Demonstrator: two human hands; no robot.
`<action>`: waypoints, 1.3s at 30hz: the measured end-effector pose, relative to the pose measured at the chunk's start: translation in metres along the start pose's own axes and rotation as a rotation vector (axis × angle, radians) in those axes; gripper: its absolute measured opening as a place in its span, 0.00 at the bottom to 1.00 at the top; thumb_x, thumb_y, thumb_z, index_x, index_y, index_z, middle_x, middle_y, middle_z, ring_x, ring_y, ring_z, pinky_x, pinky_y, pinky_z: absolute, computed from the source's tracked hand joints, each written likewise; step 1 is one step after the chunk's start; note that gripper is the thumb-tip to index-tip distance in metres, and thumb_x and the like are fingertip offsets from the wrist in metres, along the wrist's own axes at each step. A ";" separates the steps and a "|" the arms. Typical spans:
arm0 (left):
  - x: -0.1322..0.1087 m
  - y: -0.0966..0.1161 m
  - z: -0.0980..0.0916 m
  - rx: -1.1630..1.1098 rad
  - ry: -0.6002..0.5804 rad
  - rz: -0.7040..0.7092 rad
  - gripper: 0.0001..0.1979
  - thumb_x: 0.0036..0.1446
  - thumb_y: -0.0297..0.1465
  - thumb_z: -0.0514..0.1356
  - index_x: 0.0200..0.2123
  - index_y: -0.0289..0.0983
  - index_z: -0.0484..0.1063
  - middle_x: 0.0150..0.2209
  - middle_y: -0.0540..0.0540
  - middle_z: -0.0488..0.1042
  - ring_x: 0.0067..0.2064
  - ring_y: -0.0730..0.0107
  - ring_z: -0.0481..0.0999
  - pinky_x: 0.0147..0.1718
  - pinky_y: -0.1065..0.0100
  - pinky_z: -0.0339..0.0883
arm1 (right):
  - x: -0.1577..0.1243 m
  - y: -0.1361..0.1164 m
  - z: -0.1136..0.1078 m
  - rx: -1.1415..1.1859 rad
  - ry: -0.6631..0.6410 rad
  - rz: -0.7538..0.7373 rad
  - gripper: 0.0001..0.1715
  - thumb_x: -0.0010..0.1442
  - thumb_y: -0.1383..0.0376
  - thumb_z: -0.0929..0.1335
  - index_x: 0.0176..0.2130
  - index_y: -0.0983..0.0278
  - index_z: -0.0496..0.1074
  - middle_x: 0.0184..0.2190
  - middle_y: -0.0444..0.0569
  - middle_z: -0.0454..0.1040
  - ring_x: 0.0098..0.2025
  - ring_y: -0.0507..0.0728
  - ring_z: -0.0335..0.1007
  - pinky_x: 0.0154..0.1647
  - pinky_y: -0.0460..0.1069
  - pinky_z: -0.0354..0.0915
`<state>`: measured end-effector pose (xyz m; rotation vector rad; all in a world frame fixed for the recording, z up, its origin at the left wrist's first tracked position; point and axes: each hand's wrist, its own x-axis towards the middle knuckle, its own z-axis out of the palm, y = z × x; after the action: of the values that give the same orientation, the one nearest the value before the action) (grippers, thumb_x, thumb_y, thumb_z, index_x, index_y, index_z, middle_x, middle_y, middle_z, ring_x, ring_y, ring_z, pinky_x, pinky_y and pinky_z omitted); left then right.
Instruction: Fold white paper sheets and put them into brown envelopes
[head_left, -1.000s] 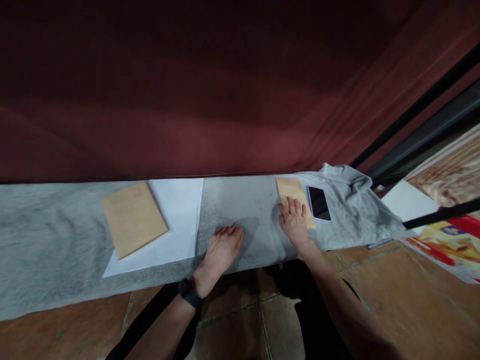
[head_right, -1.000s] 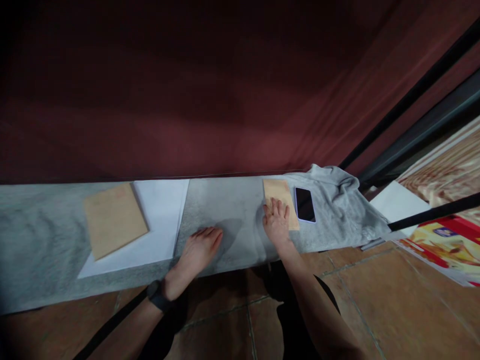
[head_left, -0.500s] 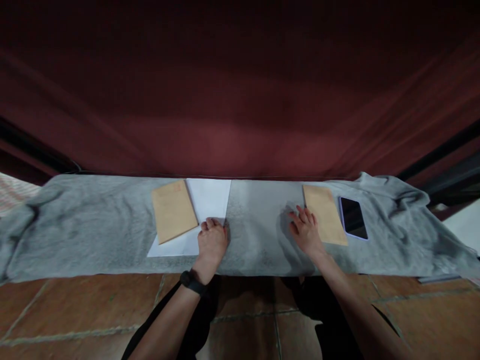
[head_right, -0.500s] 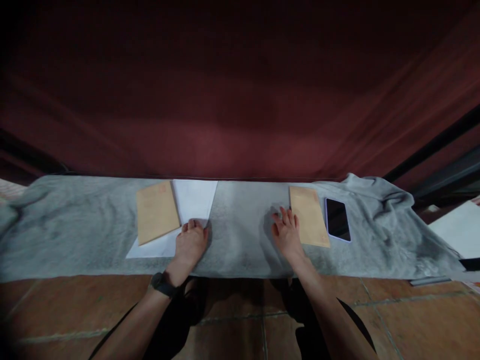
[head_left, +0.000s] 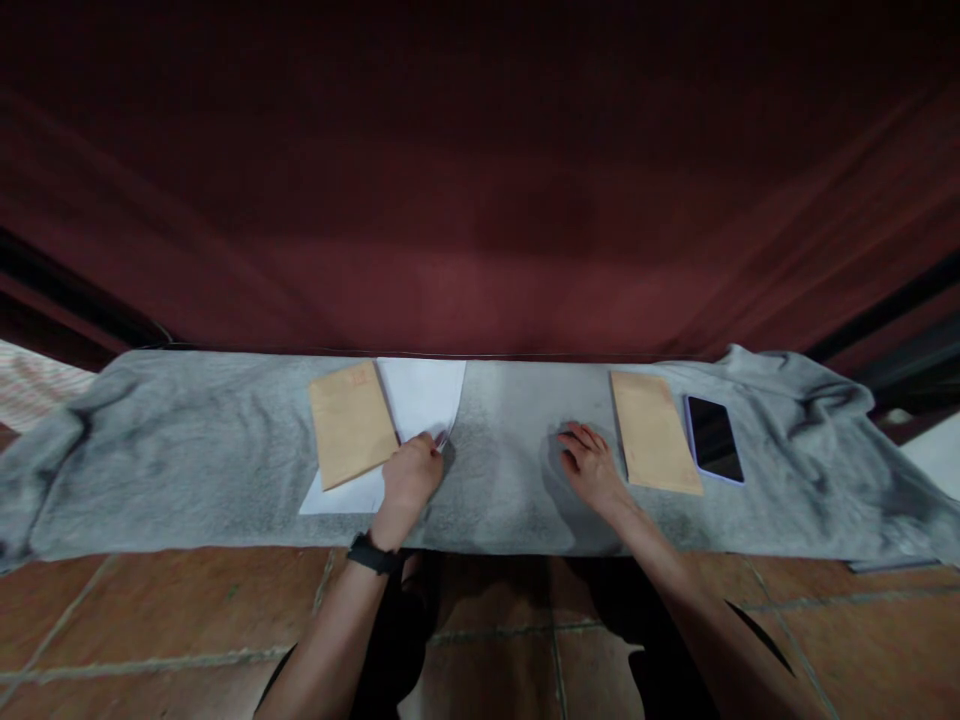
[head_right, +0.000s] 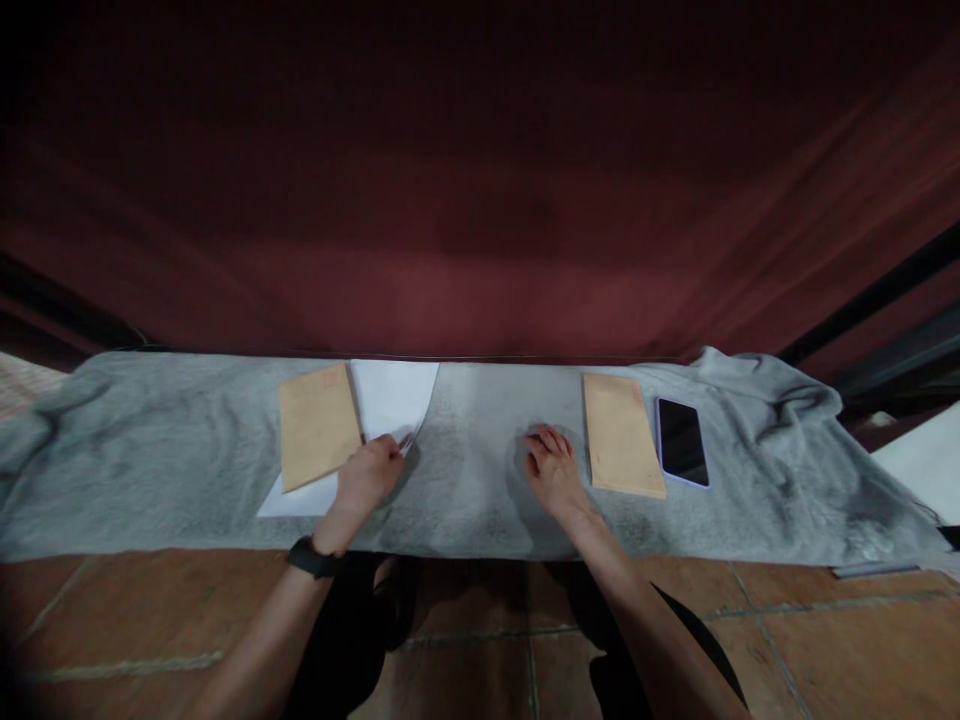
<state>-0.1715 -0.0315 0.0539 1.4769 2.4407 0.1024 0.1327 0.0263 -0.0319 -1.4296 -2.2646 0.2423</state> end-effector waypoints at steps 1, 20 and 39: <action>0.006 -0.005 -0.001 -0.094 -0.041 -0.005 0.10 0.60 0.28 0.56 0.39 0.37 0.79 0.38 0.39 0.82 0.43 0.53 0.82 0.38 0.64 0.69 | 0.000 0.000 0.000 0.009 -0.005 0.002 0.22 0.65 0.69 0.64 0.54 0.62 0.78 0.62 0.56 0.73 0.67 0.66 0.63 0.67 0.64 0.60; -0.036 0.059 0.017 -0.315 0.060 0.349 0.06 0.59 0.27 0.58 0.29 0.41 0.69 0.26 0.52 0.74 0.29 0.69 0.73 0.30 0.69 0.56 | 0.011 -0.036 -0.009 0.823 -0.089 0.265 0.22 0.67 0.52 0.65 0.53 0.58 0.78 0.54 0.53 0.79 0.54 0.64 0.75 0.56 0.61 0.72; -0.048 0.081 0.085 -0.337 0.146 0.719 0.22 0.67 0.34 0.56 0.62 0.34 0.67 0.67 0.30 0.65 0.68 0.45 0.65 0.64 0.44 0.64 | 0.020 0.001 -0.008 1.123 -0.022 0.547 0.20 0.46 0.56 0.71 0.39 0.62 0.75 0.30 0.45 0.79 0.33 0.59 0.74 0.36 0.52 0.69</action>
<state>-0.0578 -0.0423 -0.0011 2.1372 1.7405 0.7427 0.1298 0.0438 -0.0197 -1.2800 -1.2243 1.4150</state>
